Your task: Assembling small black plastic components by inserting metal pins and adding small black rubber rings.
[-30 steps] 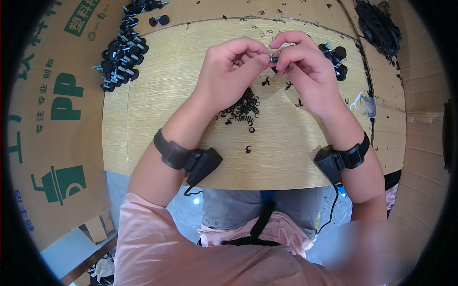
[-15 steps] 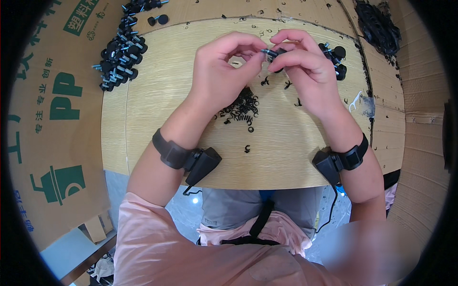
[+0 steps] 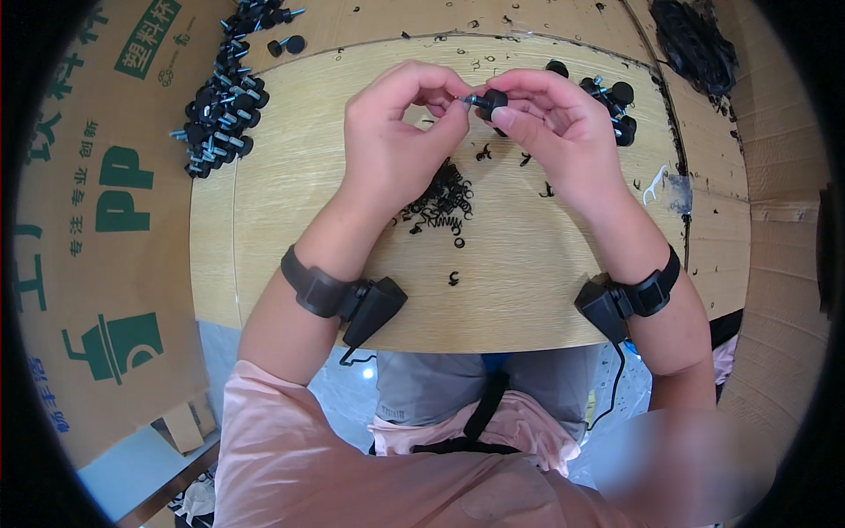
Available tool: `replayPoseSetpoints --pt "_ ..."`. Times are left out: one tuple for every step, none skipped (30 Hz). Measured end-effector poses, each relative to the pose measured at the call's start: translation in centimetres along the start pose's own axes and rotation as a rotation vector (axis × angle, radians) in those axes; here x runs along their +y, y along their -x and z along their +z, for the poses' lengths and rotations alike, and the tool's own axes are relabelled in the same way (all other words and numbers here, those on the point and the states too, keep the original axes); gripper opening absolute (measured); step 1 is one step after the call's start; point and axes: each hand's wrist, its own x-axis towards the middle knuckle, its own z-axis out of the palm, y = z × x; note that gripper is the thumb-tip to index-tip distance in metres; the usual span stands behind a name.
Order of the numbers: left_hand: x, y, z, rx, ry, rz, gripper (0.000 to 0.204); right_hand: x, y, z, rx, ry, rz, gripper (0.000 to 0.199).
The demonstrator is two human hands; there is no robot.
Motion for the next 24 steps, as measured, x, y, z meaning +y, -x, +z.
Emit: replayPoseSetpoints --pt "0.4 0.0 0.3 0.030 0.073 -0.029 0.018 0.1 0.1 0.0 0.007 -0.007 -0.047 0.028" --pt "0.7 0.0 0.5 0.061 0.145 -0.059 0.019 0.3 0.2 0.1 0.014 -0.015 -0.094 0.028" --pt "0.9 -0.1 0.5 0.059 0.148 -0.058 0.019 0.4 0.2 -0.1 0.017 -0.013 -0.093 0.028" --pt "1.0 -0.1 0.5 0.021 0.155 -0.113 0.021 0.5 0.1 -0.3 0.026 0.011 -0.124 0.028" --pt "1.0 -0.2 0.5 -0.017 0.162 -0.168 0.022 0.6 0.0 -0.4 0.035 0.035 -0.155 0.029" --pt "1.0 -0.2 0.3 -0.018 0.161 -0.169 0.022 0.6 0.0 -0.4 0.035 0.033 -0.155 0.029" --pt "0.9 -0.1 0.2 -0.057 0.221 -0.220 0.019 0.6 0.0 -0.4 0.029 0.039 -0.175 0.031" --pt "0.8 -0.1 0.1 -0.097 0.282 -0.272 0.016 0.6 0.0 -0.4 0.023 0.045 -0.195 0.033" --pt "0.8 -0.3 -0.2 -0.097 0.280 -0.272 0.016 0.7 -0.1 -0.4 0.022 0.043 -0.195 0.033" --pt "0.9 -0.5 -0.5 -0.122 0.372 -0.357 0.013 0.8 -0.1 -0.3 0.023 0.052 -0.210 0.034" --pt "0.9 -0.7 -0.6 -0.148 0.463 -0.441 0.012 0.9 -0.1 -0.3 0.024 0.061 -0.225 0.035" --pt "0.9 -0.7 -0.7 -0.147 0.463 -0.441 0.012 0.8 -0.1 -0.3 0.023 0.061 -0.225 0.035" --pt "0.8 -0.7 -0.7 -0.147 0.479 -0.467 0.013 0.7 -0.1 -0.2 0.025 0.071 -0.231 0.033" --pt "0.8 -0.7 -0.7 -0.148 0.495 -0.493 0.015 0.7 -0.1 -0.2 0.026 0.081 -0.236 0.032" --pt "0.9 -0.7 -0.6 -0.148 0.496 -0.494 0.015 0.8 -0.1 -0.3 0.027 0.082 -0.236 0.032" --pt "1.0 -0.8 -0.6 -0.135 0.516 -0.517 0.015 0.9 -0.1 -0.5 0.014 0.124 -0.253 0.031" --pt "1.0 -0.8 -0.5 -0.123 0.536 -0.541 0.014 1.0 -0.2 -0.6 0.002 0.166 -0.269 0.030" --pt "1.0 -0.8 -0.5 -0.122 0.535 -0.541 0.014 1.0 -0.1 -0.5 0.001 0.166 -0.269 0.030" --pt "0.8 -0.7 -0.5 -0.128 0.534 -0.529 0.014 0.9 -0.1 -0.4 0.006 0.146 -0.242 0.030" --pt "0.8 -0.7 -0.5 -0.134 0.533 -0.517 0.014 0.9 -0.1 -0.3 0.010 0.127 -0.216 0.030" --pt "0.7 -0.7 -0.5 -0.133 0.533 -0.517 0.014 0.9 -0.1 -0.3 0.009 0.126 -0.215 0.030" --pt "0.7 -0.7 -0.5 -0.138 0.524 -0.514 0.014 1.0 0.0 -0.2 0.010 0.129 -0.208 0.031" --pt "0.7 -0.7 -0.5 -0.142 0.515 -0.510 0.013 1.1 0.0 -0.2 0.011 0.132 -0.200 0.031" --pt "0.7 -0.7 -0.5 -0.143 0.515 -0.510 0.013 1.1 0.0 -0.2 0.011 0.132 -0.200 0.031"
